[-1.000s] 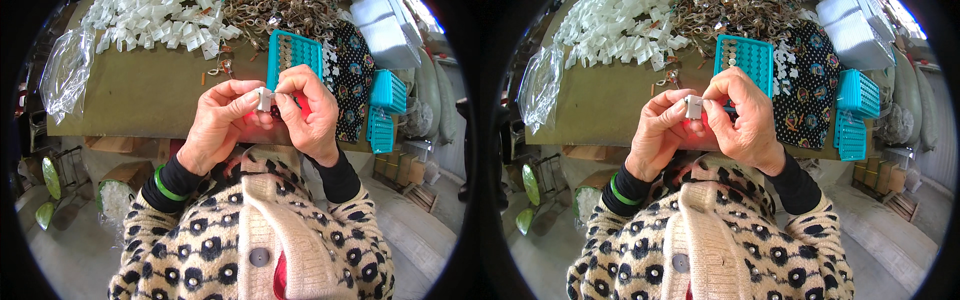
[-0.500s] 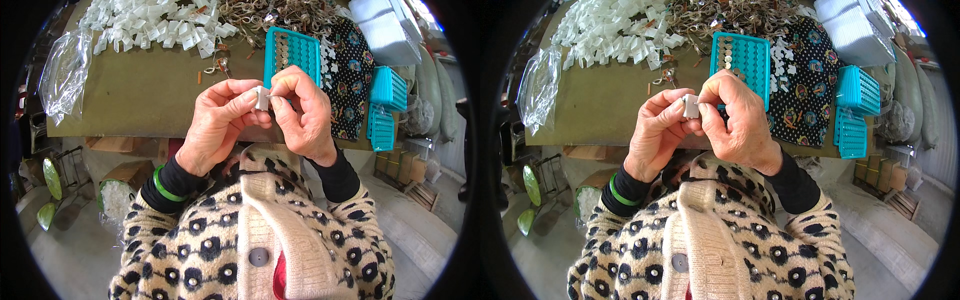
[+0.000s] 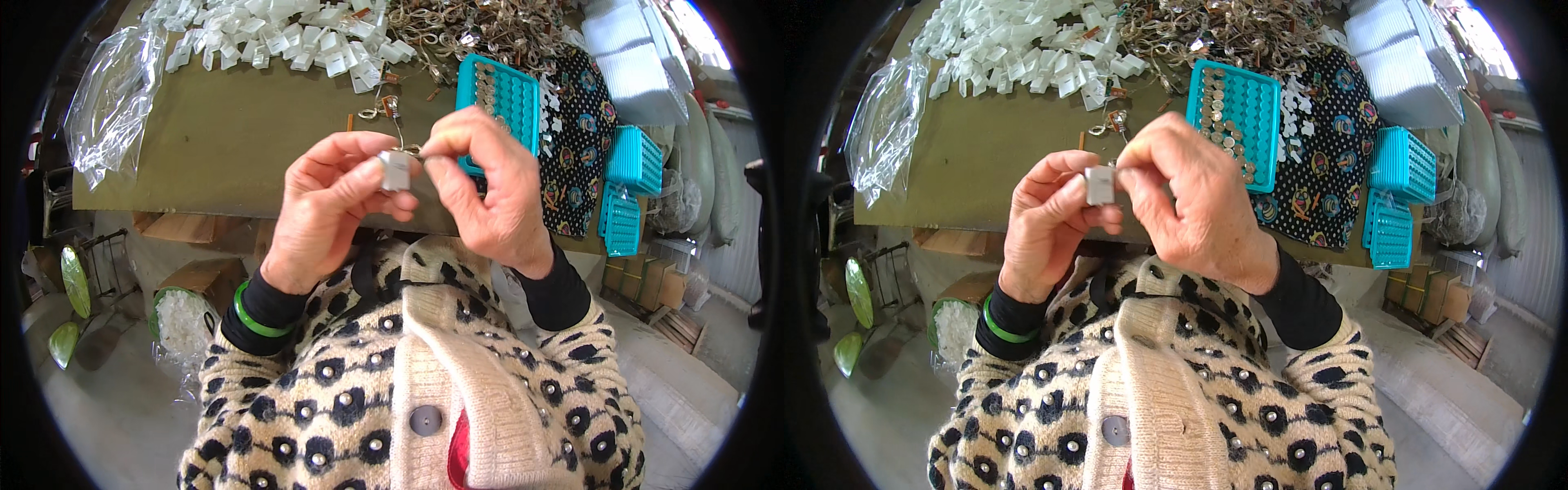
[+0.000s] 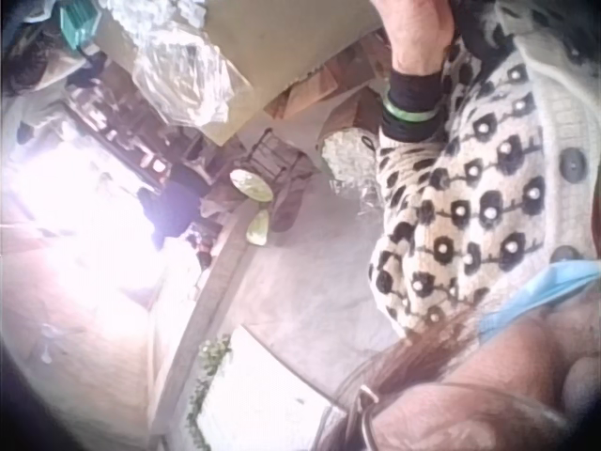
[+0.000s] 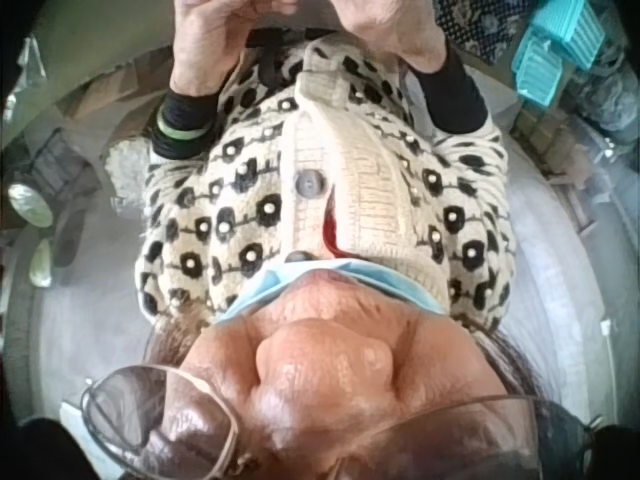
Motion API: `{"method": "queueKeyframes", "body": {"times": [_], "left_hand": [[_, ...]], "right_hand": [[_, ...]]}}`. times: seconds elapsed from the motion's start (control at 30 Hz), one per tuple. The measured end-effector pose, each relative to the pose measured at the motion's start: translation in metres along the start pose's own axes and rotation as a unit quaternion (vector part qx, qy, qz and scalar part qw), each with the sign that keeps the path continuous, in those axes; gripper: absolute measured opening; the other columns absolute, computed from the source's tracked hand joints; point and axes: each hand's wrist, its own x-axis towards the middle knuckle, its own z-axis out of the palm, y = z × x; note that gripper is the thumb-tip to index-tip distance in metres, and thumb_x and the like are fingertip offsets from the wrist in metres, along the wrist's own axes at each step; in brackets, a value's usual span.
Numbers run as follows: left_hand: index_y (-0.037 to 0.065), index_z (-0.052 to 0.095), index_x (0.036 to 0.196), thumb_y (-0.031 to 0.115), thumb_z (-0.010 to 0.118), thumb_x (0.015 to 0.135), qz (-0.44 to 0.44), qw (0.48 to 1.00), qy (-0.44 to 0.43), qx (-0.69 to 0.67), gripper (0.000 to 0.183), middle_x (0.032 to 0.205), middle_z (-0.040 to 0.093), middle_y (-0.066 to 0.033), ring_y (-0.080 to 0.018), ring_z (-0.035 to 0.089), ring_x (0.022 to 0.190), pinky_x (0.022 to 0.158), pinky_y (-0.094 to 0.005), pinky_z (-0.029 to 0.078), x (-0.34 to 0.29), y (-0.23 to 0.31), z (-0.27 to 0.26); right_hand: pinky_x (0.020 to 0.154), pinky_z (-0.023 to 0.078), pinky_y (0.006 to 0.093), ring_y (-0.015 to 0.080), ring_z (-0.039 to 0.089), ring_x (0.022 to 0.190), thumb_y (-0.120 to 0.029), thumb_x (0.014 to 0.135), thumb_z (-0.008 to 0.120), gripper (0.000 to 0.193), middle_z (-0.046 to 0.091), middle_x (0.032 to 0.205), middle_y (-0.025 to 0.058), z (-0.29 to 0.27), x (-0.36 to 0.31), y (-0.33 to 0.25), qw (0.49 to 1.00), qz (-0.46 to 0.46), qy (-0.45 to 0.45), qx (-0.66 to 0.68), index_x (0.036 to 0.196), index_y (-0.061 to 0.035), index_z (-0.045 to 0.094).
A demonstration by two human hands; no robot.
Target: The person assembles small electronic components by hand. They repeatedly pick a white plastic housing, insert a metal pin, and attach a small metal piece, then place the assembled unit into a blue tray. The person also handles and separates small metal loops and wires on the table.
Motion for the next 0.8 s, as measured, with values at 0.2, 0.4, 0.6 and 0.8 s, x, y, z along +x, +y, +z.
{"method": "queueKeyframes", "body": {"times": [0.2, 0.4, 0.6, 0.8], "left_hand": [[-0.002, 0.058, 0.121, 0.018, 0.055, 0.1, 0.024, 0.997, 0.053, -0.049, 0.029, 0.108, 0.068, -0.0224, -0.0231, 0.071, 0.081, 0.073, -0.0351, 0.061, -0.002, 0.013, -0.022], [-0.002, 0.06, 0.112, 0.019, 0.059, 0.098, -0.009, 0.996, 0.058, -0.072, 0.025, 0.106, 0.069, -0.021, -0.022, 0.07, 0.08, 0.072, -0.0338, 0.061, 0.0, 0.014, -0.026], [0.0, 0.06, 0.115, 0.01, 0.06, 0.096, -0.021, 0.997, 0.068, -0.026, 0.021, 0.107, 0.068, -0.0216, -0.0213, 0.07, 0.08, 0.068, -0.0304, 0.06, 0.003, 0.012, -0.026], [0.0, 0.061, 0.117, 0.01, 0.061, 0.096, -0.007, 0.999, 0.048, -0.002, 0.023, 0.106, 0.069, -0.0198, -0.0212, 0.07, 0.081, 0.069, -0.0309, 0.06, 0.005, 0.012, -0.023]], "right_hand": [[0.066, 0.049, 0.0368, 0.0249, 0.059, 0.08, -0.013, 0.081, 0.069, 0.014, 0.056, 0.083, 0.0093, 0.03, 0.022, 0.013, 0.934, -0.029, -0.007, -0.356, 0.084, -0.0033, 0.059], [0.067, 0.05, 0.0359, 0.0258, 0.062, 0.078, -0.008, 0.076, 0.069, 0.011, 0.059, 0.077, 0.0106, 0.048, 0.032, 0.026, 0.873, 0.048, -0.077, -0.48, 0.076, -0.0038, 0.059], [0.069, 0.049, 0.0383, 0.028, 0.06, 0.077, -0.014, 0.083, 0.069, 0.015, 0.06, 0.079, 0.0104, 0.042, 0.028, 0.027, 0.896, 0.062, -0.058, -0.436, 0.077, -0.0043, 0.058], [0.067, 0.048, 0.038, 0.0259, 0.061, 0.079, -0.005, 0.075, 0.063, 0.005, 0.059, 0.076, 0.0096, 0.049, 0.03, 0.034, 0.877, 0.022, -0.065, -0.475, 0.076, -0.0049, 0.058]]}}
